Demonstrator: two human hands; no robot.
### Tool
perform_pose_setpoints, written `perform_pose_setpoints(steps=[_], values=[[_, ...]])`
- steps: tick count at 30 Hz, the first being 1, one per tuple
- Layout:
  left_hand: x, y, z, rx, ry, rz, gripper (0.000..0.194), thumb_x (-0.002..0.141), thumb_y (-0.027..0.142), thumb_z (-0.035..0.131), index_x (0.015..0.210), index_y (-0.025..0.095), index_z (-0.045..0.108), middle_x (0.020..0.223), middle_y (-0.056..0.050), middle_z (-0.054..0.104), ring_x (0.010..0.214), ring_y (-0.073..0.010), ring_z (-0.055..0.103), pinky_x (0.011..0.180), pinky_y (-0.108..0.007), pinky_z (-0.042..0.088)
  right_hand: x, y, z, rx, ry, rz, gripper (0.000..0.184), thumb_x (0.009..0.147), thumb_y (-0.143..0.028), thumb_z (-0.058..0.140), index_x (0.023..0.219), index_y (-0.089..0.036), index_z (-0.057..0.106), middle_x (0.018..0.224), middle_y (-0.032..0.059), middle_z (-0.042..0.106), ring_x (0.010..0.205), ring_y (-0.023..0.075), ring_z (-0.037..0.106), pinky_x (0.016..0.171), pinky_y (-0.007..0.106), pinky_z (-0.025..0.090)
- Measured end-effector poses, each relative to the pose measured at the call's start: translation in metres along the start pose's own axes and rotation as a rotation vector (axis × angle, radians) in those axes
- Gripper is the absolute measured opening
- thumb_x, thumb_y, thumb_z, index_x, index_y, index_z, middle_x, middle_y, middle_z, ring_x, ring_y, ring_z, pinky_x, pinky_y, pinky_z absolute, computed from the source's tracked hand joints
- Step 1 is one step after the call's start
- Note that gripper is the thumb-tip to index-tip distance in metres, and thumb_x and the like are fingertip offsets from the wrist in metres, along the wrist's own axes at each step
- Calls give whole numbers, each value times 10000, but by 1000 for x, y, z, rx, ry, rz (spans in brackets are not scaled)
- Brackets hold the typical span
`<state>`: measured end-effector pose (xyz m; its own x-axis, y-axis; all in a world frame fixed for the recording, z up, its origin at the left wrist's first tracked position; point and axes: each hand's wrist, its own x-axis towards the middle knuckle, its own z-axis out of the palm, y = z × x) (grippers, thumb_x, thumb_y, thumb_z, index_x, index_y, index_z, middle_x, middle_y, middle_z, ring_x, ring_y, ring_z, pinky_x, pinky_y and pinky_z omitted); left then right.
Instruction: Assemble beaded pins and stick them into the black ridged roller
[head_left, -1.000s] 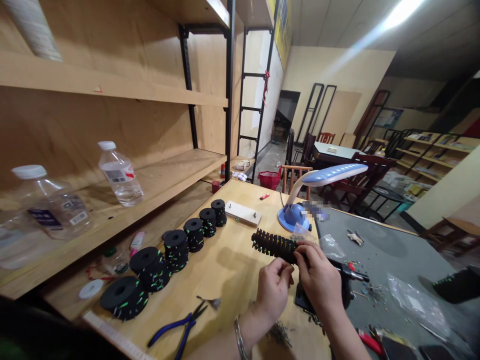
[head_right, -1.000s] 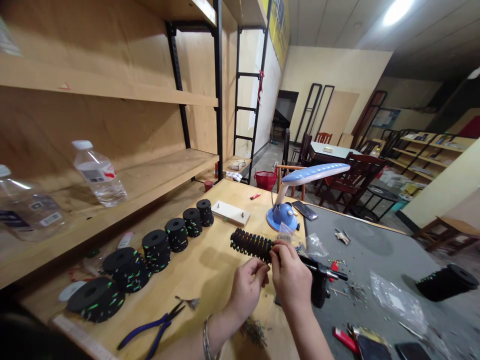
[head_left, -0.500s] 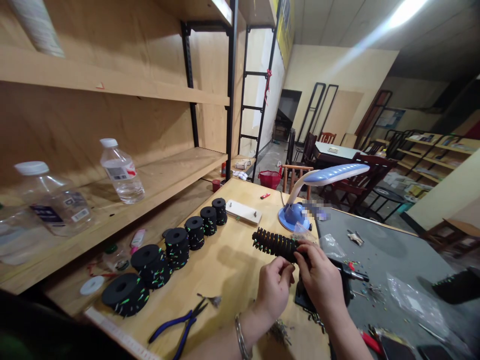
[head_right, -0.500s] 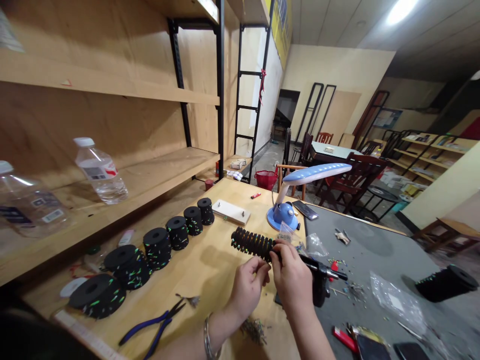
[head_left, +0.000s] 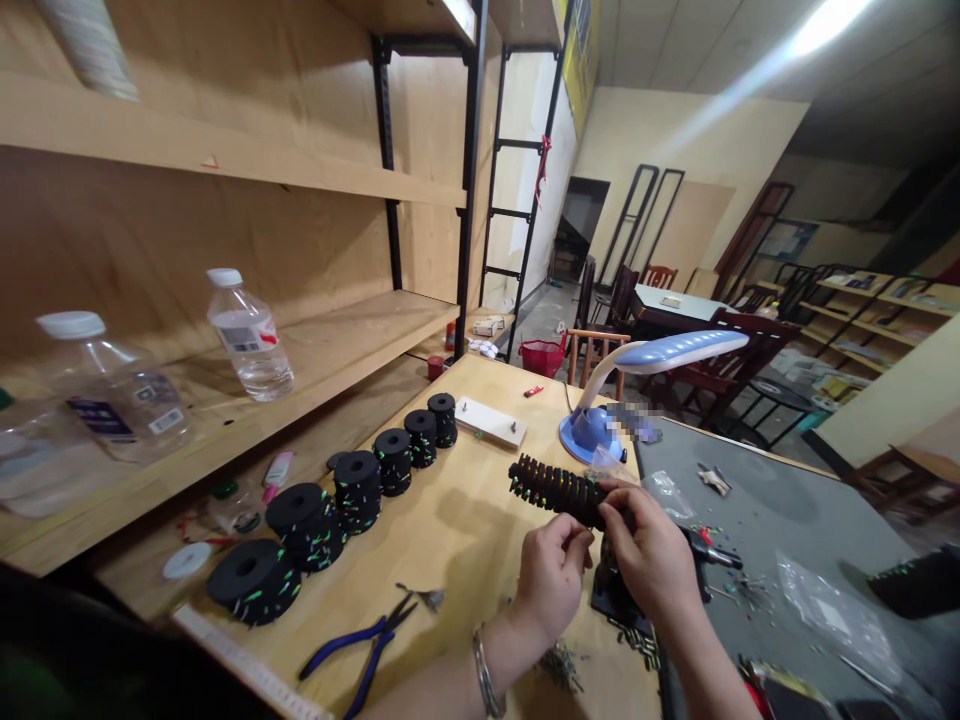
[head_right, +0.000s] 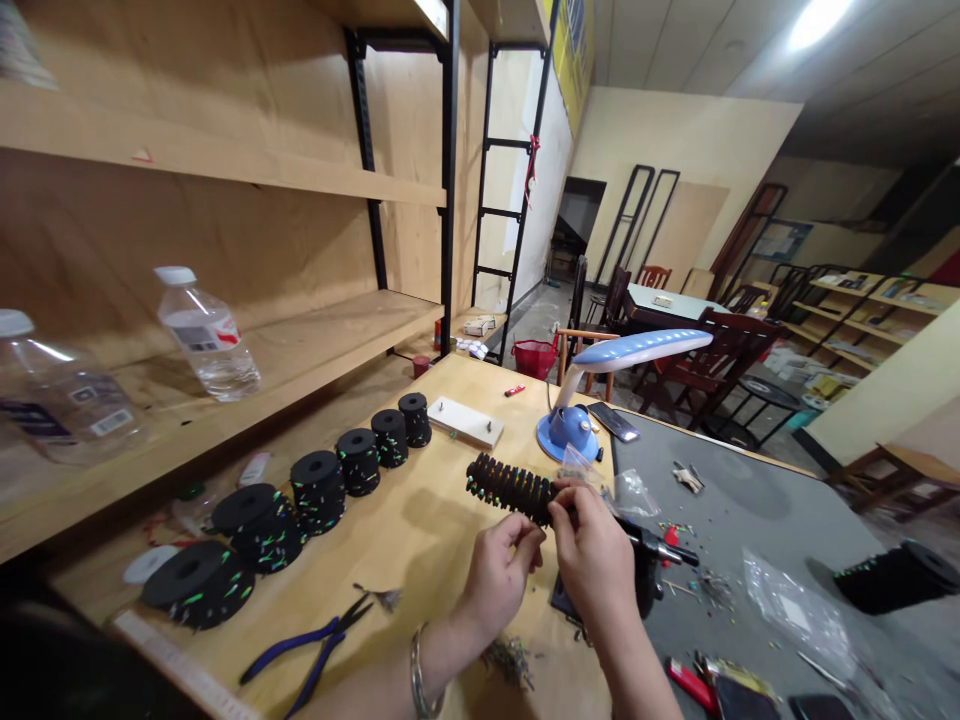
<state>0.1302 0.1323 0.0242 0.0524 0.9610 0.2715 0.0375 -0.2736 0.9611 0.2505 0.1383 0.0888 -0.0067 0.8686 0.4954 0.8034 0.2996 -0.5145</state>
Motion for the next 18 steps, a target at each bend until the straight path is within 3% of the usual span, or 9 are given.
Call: perform_pose_setpoints(steps=[4, 12, 18], values=[[-1, -2, 1, 2, 3, -1, 258, 910, 257, 475, 673, 178, 540, 567, 17, 547, 524, -114, 496, 514, -210, 339, -12, 6, 2, 118, 43, -45, 157, 880, -311, 512, 760, -229, 572, 1026, 114, 699, 948, 258, 665, 762, 359, 525], [0, -5, -1, -4, -8, 6, 236, 905, 249, 470, 699, 173, 556, 573, 15, 541, 524, -115, 498, 501, -203, 344, -41, 14, 29, 108, 301, -137, 117, 903, -265, 530, 829, -207, 599, 1079, 145, 654, 940, 258, 654, 735, 366, 535], [-1, -4, -1, 29, -14, 17, 224, 899, 235, 475, 705, 171, 566, 583, 9, 559, 533, -117, 512, 509, -202, 351, -41, 19, 33, 68, 318, -186, 108, 913, -237, 526, 847, -199, 602, 1187, 160, 601, 921, 243, 659, 704, 350, 540]])
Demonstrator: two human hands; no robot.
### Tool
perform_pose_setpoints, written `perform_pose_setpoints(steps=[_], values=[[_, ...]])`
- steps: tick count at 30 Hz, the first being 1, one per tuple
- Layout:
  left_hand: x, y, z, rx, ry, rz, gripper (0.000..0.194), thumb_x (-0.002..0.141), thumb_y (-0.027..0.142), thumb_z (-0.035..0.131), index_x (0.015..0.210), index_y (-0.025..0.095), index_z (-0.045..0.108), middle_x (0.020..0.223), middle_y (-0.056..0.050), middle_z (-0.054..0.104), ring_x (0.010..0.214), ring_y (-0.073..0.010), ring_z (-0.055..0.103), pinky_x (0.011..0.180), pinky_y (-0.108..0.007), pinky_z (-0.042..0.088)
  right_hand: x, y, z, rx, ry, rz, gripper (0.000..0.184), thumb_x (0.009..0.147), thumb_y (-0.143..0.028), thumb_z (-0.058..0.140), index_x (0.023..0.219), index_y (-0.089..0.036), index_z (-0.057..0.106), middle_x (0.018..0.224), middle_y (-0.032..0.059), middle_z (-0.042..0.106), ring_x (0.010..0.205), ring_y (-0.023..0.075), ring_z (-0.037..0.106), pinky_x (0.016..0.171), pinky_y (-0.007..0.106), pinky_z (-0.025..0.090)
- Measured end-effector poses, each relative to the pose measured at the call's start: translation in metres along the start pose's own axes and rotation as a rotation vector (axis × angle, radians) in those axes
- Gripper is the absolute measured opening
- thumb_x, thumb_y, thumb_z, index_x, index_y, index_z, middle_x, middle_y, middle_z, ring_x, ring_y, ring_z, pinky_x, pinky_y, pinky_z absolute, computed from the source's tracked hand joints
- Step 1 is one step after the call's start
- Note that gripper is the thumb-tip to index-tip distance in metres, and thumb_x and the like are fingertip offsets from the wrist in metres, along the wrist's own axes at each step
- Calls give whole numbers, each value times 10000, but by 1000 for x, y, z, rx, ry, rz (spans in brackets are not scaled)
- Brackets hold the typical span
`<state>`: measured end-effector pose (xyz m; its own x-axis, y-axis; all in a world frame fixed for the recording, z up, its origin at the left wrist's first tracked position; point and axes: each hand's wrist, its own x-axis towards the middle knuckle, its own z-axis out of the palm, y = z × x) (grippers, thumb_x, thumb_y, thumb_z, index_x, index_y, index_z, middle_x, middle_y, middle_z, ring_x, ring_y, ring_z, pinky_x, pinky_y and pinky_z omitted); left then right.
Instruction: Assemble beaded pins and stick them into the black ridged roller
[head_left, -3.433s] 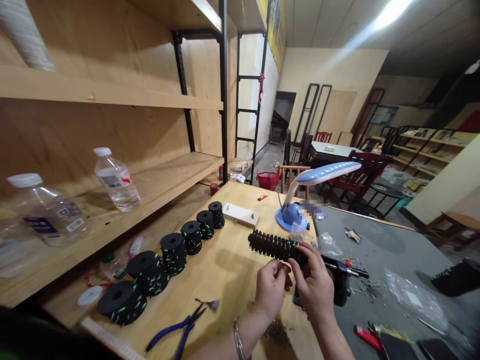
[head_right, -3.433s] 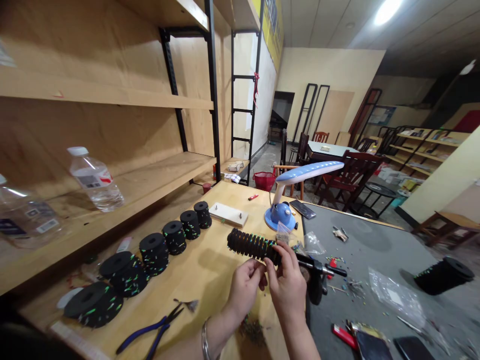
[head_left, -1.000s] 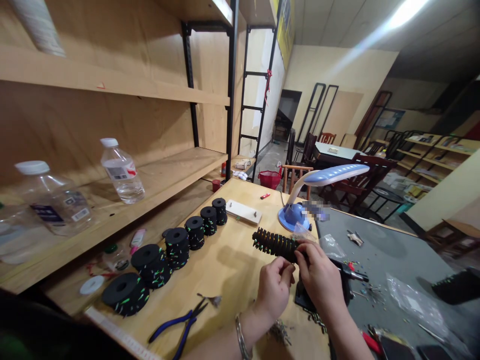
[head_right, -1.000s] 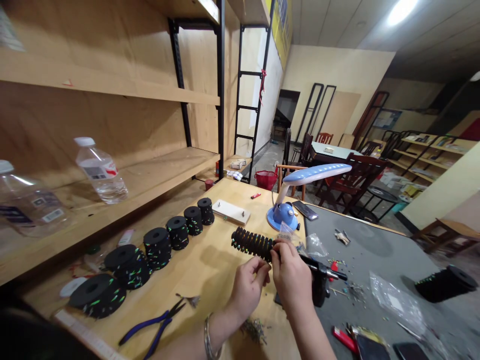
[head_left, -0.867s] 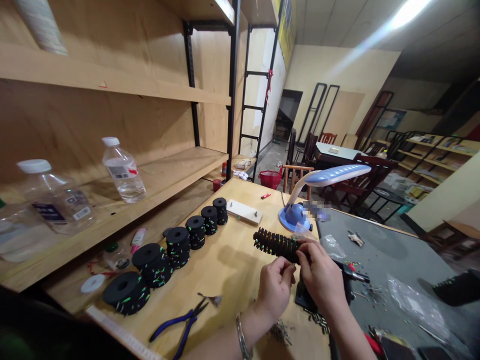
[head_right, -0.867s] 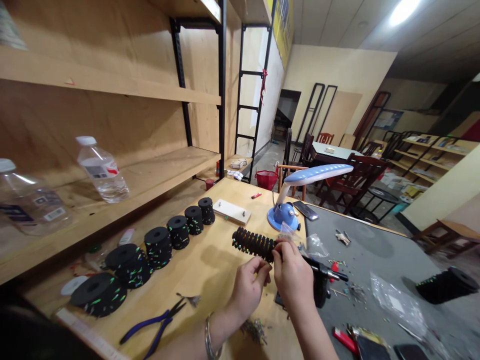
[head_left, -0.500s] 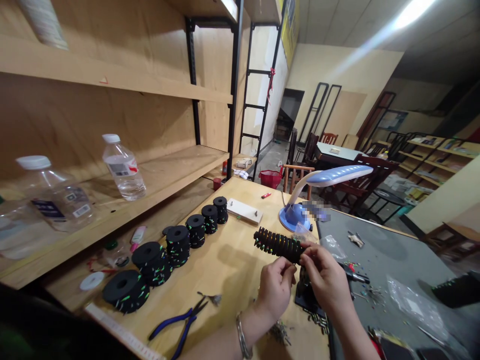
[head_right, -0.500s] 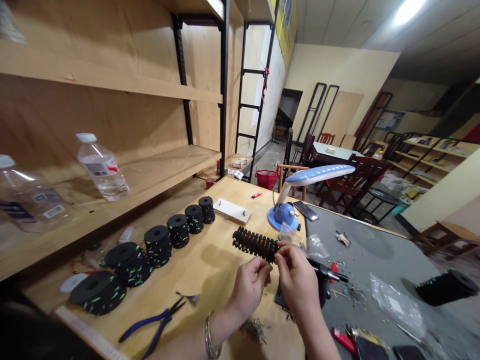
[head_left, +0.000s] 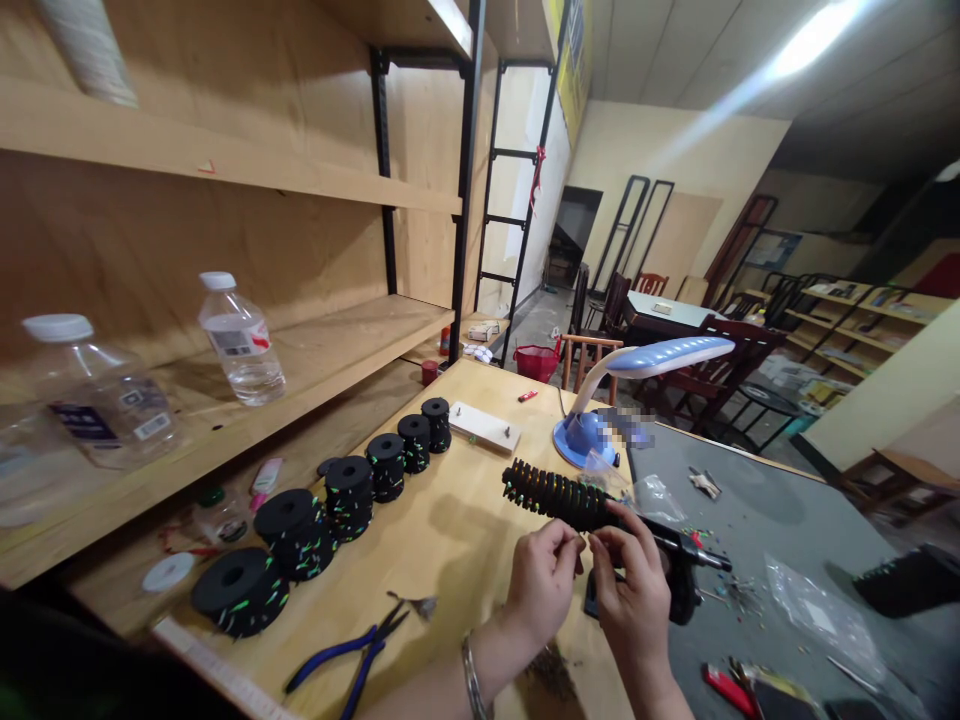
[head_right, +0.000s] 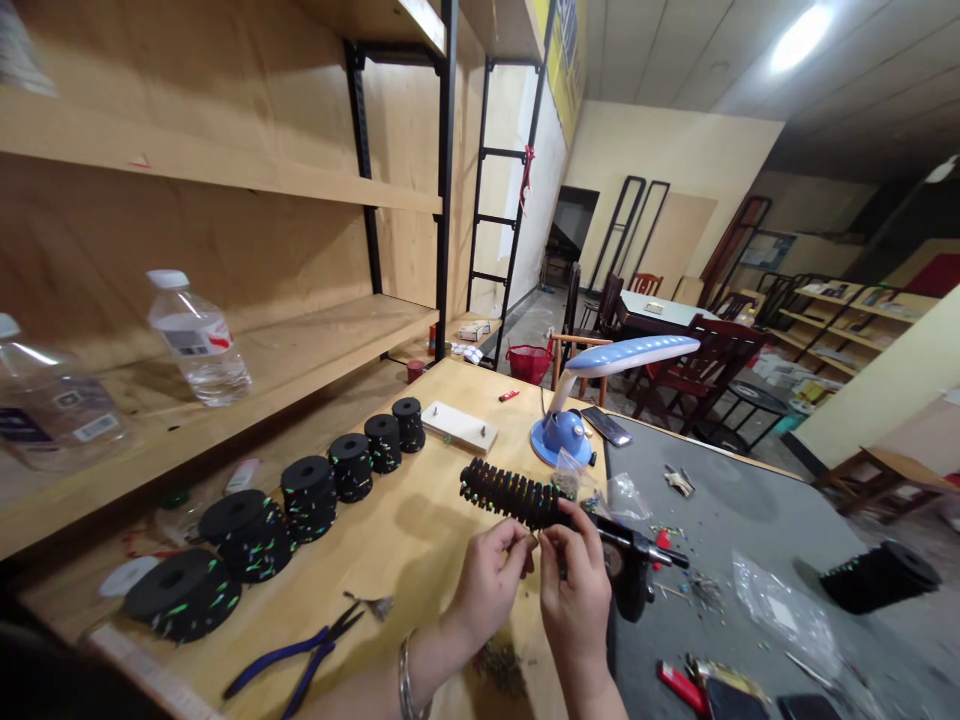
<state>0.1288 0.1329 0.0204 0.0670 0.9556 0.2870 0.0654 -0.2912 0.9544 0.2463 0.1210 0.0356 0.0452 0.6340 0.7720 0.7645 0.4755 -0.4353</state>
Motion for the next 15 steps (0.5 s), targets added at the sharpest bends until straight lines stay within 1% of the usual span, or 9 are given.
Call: perform_pose_setpoints(steps=[8, 15], values=[[0, -3, 0, 17, 6, 9, 227, 897, 212, 470, 696, 174, 568, 585, 5, 571, 536, -116, 516, 514, -201, 355, -1, 0, 1, -43, -4, -50, 87, 915, -217, 524, 879, -199, 601, 1181, 138, 605, 952, 235, 650, 765, 351, 544], [0, -4, 0, -10, 10, 5, 233, 904, 228, 474, 710, 169, 587, 581, 5, 574, 532, -115, 521, 508, -195, 355, -1, -2, 1, -62, -8, -57, 90, 917, -228, 518, 886, -202, 599, 1174, 138, 613, 936, 238, 660, 750, 355, 554]])
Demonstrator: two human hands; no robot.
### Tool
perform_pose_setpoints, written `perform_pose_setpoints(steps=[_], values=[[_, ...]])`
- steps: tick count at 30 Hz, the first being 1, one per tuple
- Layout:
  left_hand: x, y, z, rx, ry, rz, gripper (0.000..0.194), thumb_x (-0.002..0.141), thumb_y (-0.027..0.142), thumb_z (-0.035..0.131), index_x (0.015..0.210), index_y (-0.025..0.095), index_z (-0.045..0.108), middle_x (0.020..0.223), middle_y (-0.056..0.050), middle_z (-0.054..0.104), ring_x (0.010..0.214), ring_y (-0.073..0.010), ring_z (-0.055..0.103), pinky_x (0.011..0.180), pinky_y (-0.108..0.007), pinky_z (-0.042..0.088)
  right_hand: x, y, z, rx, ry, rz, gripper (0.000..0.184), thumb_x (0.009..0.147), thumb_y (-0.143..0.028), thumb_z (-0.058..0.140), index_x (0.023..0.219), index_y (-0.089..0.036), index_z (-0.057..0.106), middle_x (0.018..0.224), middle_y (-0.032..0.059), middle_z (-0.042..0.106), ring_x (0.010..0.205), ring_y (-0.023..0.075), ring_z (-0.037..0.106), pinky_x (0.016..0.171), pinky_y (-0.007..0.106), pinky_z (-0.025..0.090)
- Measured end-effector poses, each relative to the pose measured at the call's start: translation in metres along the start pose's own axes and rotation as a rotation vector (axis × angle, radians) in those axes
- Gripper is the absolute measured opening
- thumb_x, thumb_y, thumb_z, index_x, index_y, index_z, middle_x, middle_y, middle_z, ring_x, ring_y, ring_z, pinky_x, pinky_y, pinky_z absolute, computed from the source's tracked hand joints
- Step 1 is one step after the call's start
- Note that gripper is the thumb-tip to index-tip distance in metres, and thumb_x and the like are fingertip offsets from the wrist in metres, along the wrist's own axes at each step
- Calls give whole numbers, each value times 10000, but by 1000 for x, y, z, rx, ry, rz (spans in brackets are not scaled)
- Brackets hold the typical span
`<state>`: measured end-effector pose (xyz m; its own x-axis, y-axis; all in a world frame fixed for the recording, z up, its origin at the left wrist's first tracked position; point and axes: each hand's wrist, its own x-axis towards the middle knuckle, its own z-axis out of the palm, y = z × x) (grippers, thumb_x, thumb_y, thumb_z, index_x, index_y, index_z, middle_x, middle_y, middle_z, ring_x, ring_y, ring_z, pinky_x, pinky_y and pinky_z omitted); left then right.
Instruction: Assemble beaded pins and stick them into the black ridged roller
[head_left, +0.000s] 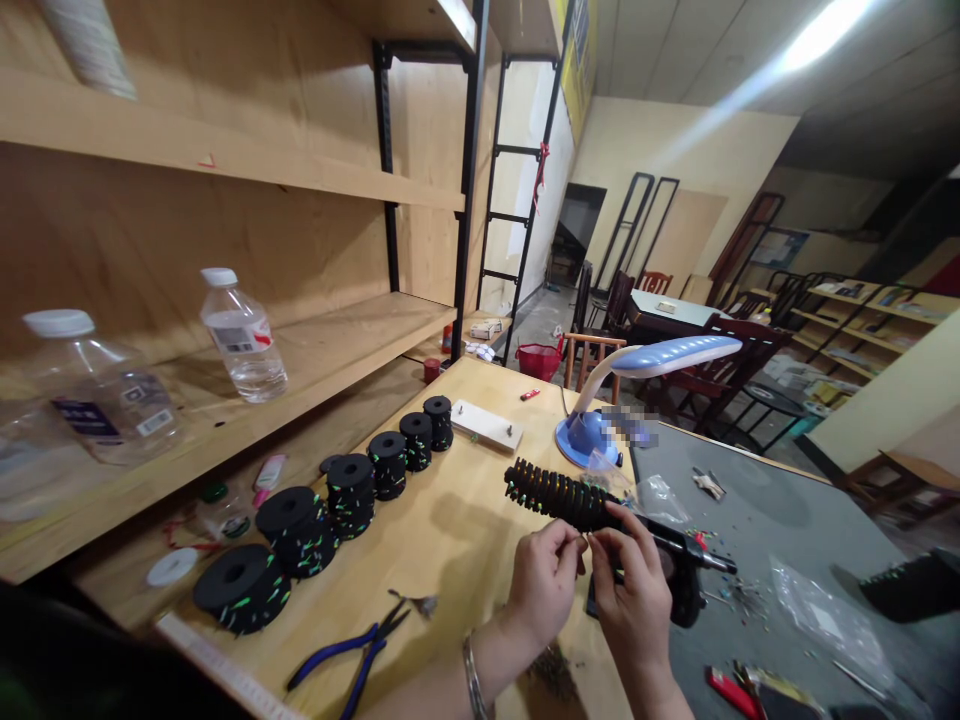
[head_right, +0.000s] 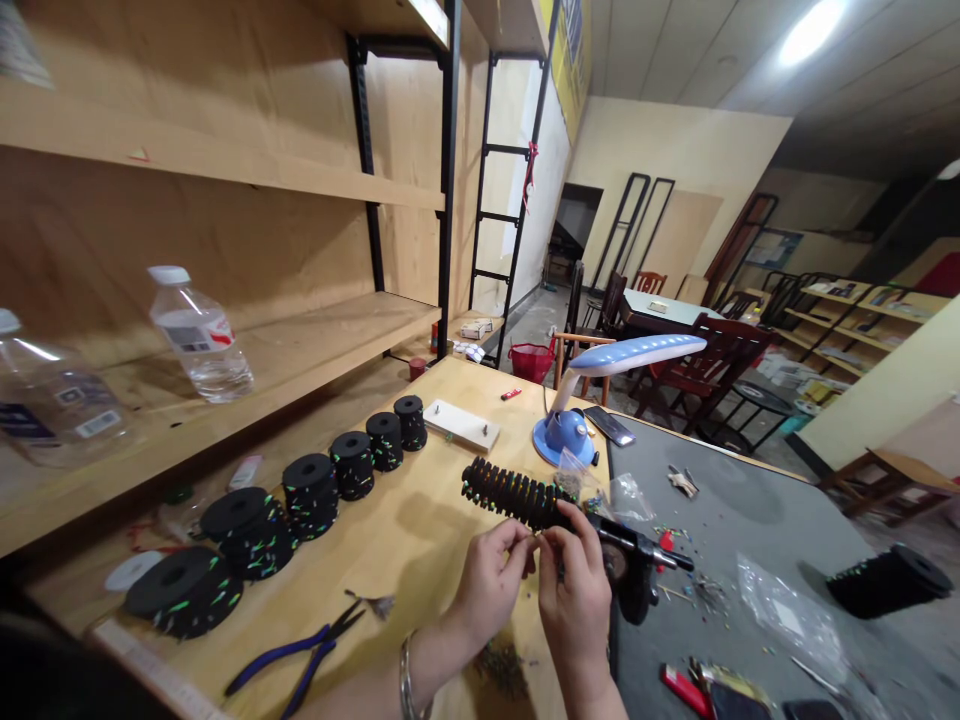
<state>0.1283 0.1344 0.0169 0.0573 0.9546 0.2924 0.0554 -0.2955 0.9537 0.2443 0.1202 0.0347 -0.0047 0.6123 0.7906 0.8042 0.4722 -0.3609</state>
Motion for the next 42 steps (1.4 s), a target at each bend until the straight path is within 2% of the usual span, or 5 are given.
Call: perform_pose_setpoints(steps=[42], values=[[-1, -1, 0, -57, -18, 0, 241, 907, 255, 471, 729, 166, 607, 605, -3, 573, 555, -121, 513, 531, -198, 386, -5, 1, 3, -22, 1, -45, 72, 914, -204, 524, 922, -204, 595, 1184, 145, 612, 1022, 261, 638, 809, 401, 563]])
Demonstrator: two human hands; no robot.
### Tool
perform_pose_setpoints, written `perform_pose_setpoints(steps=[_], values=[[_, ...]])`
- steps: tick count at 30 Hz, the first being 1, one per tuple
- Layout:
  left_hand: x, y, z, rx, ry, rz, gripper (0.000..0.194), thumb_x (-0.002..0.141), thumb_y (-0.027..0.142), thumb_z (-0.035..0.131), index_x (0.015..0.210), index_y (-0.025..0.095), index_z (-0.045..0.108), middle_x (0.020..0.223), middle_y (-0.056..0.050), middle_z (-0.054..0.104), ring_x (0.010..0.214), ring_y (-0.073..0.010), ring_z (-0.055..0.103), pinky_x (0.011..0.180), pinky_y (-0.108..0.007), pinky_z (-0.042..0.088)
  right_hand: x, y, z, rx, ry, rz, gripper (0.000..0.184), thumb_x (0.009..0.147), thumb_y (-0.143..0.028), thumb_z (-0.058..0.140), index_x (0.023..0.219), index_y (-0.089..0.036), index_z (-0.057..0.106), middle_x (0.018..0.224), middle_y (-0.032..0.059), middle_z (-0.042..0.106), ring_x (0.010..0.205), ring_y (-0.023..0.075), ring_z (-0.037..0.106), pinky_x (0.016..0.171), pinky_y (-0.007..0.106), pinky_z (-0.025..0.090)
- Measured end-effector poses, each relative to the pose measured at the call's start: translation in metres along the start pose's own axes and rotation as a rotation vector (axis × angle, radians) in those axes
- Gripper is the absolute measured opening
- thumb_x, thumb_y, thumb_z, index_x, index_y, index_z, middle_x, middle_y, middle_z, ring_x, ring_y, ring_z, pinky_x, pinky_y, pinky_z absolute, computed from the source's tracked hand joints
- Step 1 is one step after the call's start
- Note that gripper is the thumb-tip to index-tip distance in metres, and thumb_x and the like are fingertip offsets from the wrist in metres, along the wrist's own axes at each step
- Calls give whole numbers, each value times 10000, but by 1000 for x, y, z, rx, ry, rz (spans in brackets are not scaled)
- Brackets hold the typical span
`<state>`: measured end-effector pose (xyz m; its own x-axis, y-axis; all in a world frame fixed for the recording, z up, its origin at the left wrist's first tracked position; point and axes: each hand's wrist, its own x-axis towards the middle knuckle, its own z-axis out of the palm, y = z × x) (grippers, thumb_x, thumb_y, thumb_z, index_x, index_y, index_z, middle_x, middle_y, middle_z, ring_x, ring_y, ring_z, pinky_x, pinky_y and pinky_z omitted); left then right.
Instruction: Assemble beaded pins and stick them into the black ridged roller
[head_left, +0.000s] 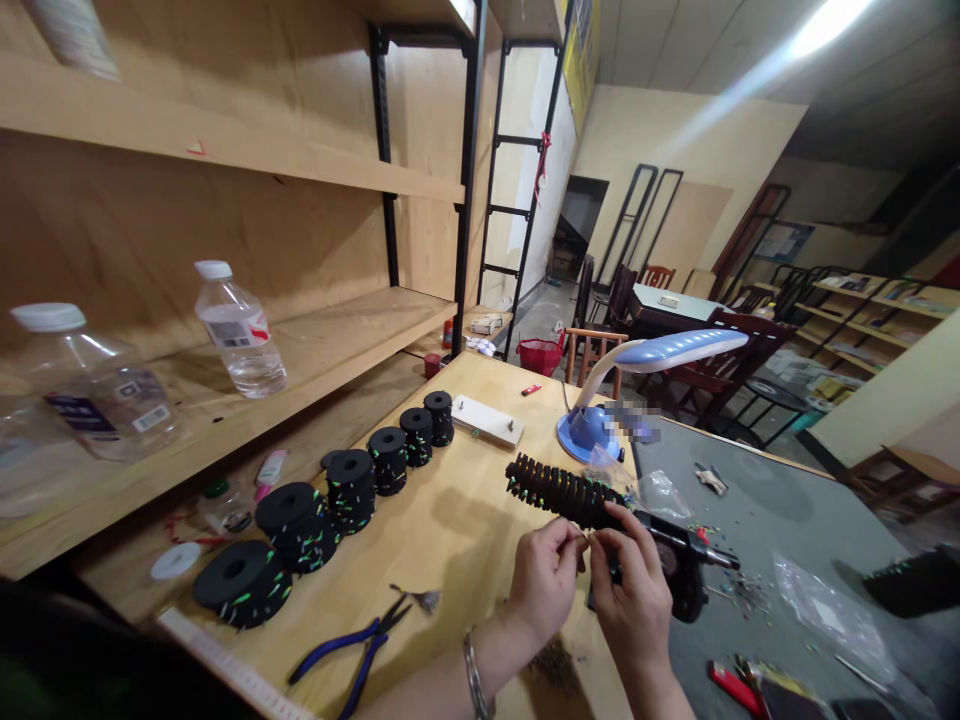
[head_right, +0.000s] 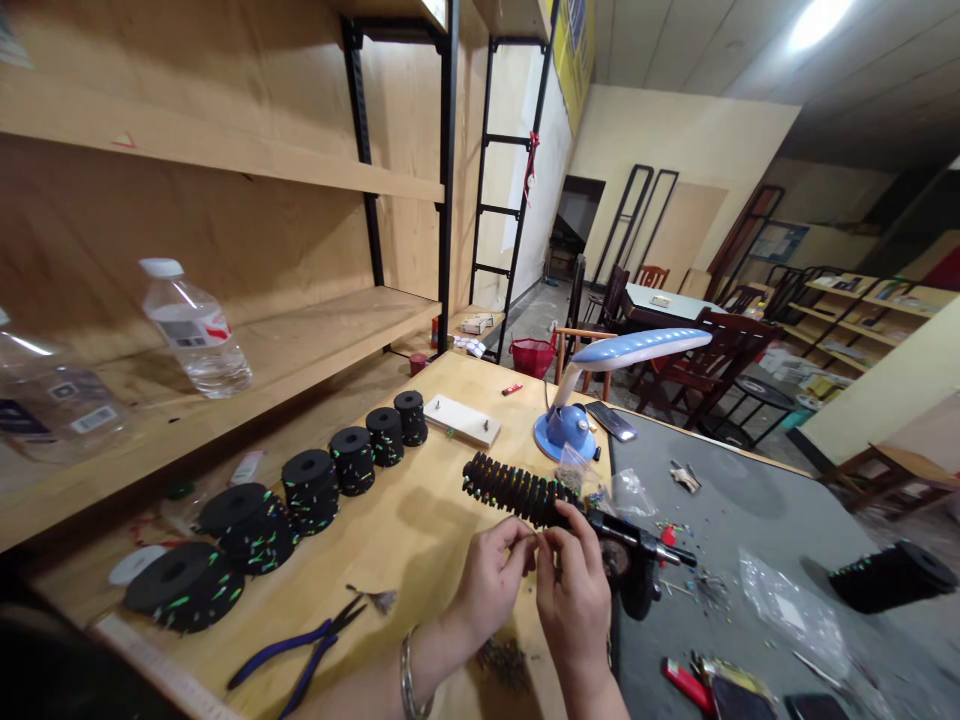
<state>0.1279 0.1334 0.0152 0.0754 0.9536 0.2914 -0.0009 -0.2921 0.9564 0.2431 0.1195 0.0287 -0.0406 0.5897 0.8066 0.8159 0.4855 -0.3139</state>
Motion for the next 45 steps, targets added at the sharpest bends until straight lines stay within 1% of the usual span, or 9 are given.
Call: perform_pose_setpoints(steps=[6, 12, 17, 29, 33, 36, 40, 45], values=[[0, 3, -1, 5, -16, -7, 246, 905, 279, 482, 735, 170, 621, 610, -7, 588, 557, -125, 515, 537, -200, 379, 0, -1, 1, -8, 11, 8, 77, 909, -207, 525, 908, -211, 603, 1179, 138, 615, 1002, 261, 643, 796, 399, 568], [0, 6, -4, 47, -6, 27, 219, 899, 226, 476, 727, 178, 602, 607, 3, 560, 568, -125, 503, 540, -200, 364, 4, -3, 0, -22, 3, 8, 88, 913, -207, 525, 878, -205, 605, 1153, 133, 610, 986, 251, 638, 808, 394, 557], [0, 7, -5, 52, 5, 52, 199, 890, 184, 474, 738, 178, 602, 648, -9, 591, 602, -134, 529, 567, -207, 377, 6, -4, 1, -41, 13, 4, 96, 917, -209, 515, 877, -206, 601, 1132, 134, 608, 971, 248, 636, 796, 393, 553], [-2, 6, -6, 69, 13, 72, 187, 884, 149, 474, 748, 176, 598, 682, -16, 614, 638, -142, 542, 586, -212, 379, 6, -4, 7, -126, 45, -19, 99, 921, -212, 515, 883, -203, 606, 1103, 125, 619, 967, 242, 637, 812, 380, 545], [-2, 8, -7, 77, 5, 81, 187, 888, 152, 465, 746, 174, 584, 662, -7, 584, 621, -136, 522, 578, -215, 364, 6, -1, 7, -138, 67, -48, 109, 927, -206, 515, 888, -188, 615, 1089, 128, 629, 955, 231, 646, 816, 358, 546], [-2, 10, -6, 87, -2, 76, 191, 891, 167, 468, 725, 180, 562, 637, 4, 549, 603, -134, 500, 562, -219, 345, 4, 3, 2, -85, 40, -60, 103, 927, -195, 523, 939, -184, 625, 1109, 128, 639, 972, 227, 651, 838, 349, 546], [-4, 13, -4, 84, -28, 66, 204, 891, 179, 471, 695, 188, 525, 623, 11, 532, 594, -134, 499, 565, -226, 334, 2, 9, -5, 38, -13, -30, 192, 935, -162, 488, 1086, -186, 605, 1140, 126, 653, 1046, 233, 639, 881, 367, 540], [-3, 13, 2, 108, -30, 45, 240, 888, 180, 455, 652, 190, 496, 591, 10, 519, 567, -132, 481, 550, -233, 316, 3, 10, -3, 115, 24, 17, 175, 925, -151, 499, 1058, -197, 604, 1114, 119, 662, 1032, 233, 643, 856, 377, 550]])
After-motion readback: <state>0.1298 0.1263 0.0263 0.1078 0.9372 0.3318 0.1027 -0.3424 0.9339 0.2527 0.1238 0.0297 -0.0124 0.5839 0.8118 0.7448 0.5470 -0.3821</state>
